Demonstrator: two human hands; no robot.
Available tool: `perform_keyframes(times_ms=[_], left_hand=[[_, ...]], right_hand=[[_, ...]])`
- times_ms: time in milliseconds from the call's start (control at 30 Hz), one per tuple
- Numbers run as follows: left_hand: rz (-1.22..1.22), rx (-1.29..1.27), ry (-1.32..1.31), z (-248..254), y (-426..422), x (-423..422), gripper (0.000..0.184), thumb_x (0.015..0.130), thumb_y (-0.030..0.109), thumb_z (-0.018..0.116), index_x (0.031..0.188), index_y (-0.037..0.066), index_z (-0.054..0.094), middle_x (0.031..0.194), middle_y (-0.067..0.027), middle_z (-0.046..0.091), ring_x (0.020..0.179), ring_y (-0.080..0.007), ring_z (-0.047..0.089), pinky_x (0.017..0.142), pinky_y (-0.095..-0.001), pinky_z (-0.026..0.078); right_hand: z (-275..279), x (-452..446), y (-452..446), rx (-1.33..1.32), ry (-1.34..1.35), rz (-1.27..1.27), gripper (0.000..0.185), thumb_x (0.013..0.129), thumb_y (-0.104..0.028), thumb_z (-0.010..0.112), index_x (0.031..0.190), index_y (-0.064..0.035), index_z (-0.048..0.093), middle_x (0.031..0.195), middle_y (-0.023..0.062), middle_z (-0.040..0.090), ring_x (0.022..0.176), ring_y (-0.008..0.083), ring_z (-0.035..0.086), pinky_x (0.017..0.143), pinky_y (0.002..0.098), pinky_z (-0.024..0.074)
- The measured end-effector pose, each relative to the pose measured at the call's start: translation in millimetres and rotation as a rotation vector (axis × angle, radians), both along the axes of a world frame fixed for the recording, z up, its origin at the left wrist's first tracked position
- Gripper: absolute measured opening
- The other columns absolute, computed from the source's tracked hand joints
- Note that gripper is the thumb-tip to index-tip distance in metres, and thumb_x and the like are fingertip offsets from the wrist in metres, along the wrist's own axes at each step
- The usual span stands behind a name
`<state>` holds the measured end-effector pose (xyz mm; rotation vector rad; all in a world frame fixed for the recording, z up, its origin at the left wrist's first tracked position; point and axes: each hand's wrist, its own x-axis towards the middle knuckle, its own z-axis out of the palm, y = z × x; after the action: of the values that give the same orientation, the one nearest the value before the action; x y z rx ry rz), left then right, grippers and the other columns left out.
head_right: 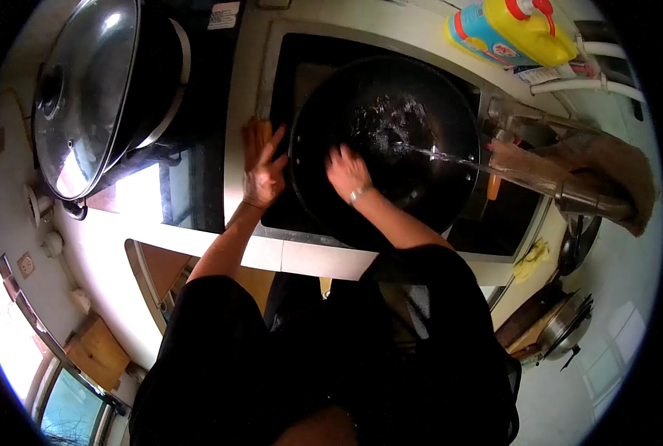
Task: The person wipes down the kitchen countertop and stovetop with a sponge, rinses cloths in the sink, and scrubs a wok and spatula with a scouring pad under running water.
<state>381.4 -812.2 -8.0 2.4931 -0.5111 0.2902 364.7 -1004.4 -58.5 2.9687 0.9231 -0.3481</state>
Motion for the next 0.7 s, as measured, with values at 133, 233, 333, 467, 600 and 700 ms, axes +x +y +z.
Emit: perform_keyframes(times_ms=[133, 233, 333, 467, 600, 700], left_hand=[[-0.006, 0.02, 0.057, -2, 1, -1, 0.011, 0.055, 0.002, 0.052, 0.063, 0.002, 0.06, 0.124, -0.0068, 0.04, 0.121, -0.0469, 0.017, 0.096, -0.0599, 0.019], [-0.009, 0.017, 0.054, -1, -1, -3, 0.01, 0.055, 0.002, 0.052, 0.061, 0.002, 0.059, 0.125, -0.0071, 0.04, 0.121, -0.0469, 0.017, 0.097, -0.0594, 0.019], [-0.001, -0.006, 0.039, 0, 2, 0, 0.009, 0.055, 0.002, 0.051, 0.061, 0.002, 0.059, 0.125, -0.0072, 0.04, 0.121, -0.0468, 0.017, 0.097, -0.0589, 0.019], [-0.031, -0.01, 0.034, -1, 1, 1, 0.012, 0.064, 0.009, 0.05, 0.062, 0.002, 0.059, 0.126, -0.0065, 0.039, 0.121, -0.0469, 0.016, 0.096, -0.0601, 0.017], [-0.024, 0.027, 0.06, -3, 3, -1, 0.012, 0.065, 0.008, 0.048, 0.06, 0.001, 0.056, 0.128, -0.006, 0.036, 0.121, -0.0473, 0.016, 0.095, -0.0618, 0.017], [-0.033, 0.024, 0.071, 4, 1, 1, 0.014, 0.065, 0.009, 0.047, 0.057, 0.0, 0.054, 0.128, -0.0067, 0.037, 0.121, -0.0477, 0.016, 0.095, -0.0619, 0.018]], right_hand=[[11, -20, -22, 0.021, 0.208, 0.133, 0.016, 0.071, -0.012, 0.048, 0.082, -0.0058, 0.059, 0.094, 0.0083, 0.05, 0.097, 0.0261, 0.045, 0.068, 0.034, 0.0459], [1, 20, 5, -0.066, 0.032, -0.012, 0.016, 0.071, -0.01, 0.049, 0.083, -0.0046, 0.059, 0.096, 0.0096, 0.049, 0.095, 0.0273, 0.046, 0.059, 0.0344, 0.0481], [-4, 52, 16, 0.07, -0.032, -0.265, 0.017, 0.071, -0.009, 0.048, 0.083, -0.0029, 0.058, 0.096, 0.0112, 0.049, 0.091, 0.0276, 0.048, 0.059, 0.0346, 0.0482], [0, -1, 2, 0.103, -0.013, -0.04, 0.019, 0.07, -0.01, 0.048, 0.085, -0.002, 0.058, 0.097, 0.0119, 0.05, 0.091, 0.0269, 0.048, 0.062, 0.035, 0.0478], [2, -12, -7, 0.027, 0.123, 0.054, 0.023, 0.071, -0.011, 0.048, 0.089, -0.0034, 0.059, 0.105, 0.0121, 0.05, 0.097, 0.028, 0.046, 0.063, 0.0358, 0.0481], [-2, 46, 4, -0.036, -0.13, -0.154, 0.022, 0.072, -0.01, 0.049, 0.091, -0.0035, 0.058, 0.102, 0.013, 0.05, 0.094, 0.0266, 0.049, 0.059, 0.0334, 0.0496]])
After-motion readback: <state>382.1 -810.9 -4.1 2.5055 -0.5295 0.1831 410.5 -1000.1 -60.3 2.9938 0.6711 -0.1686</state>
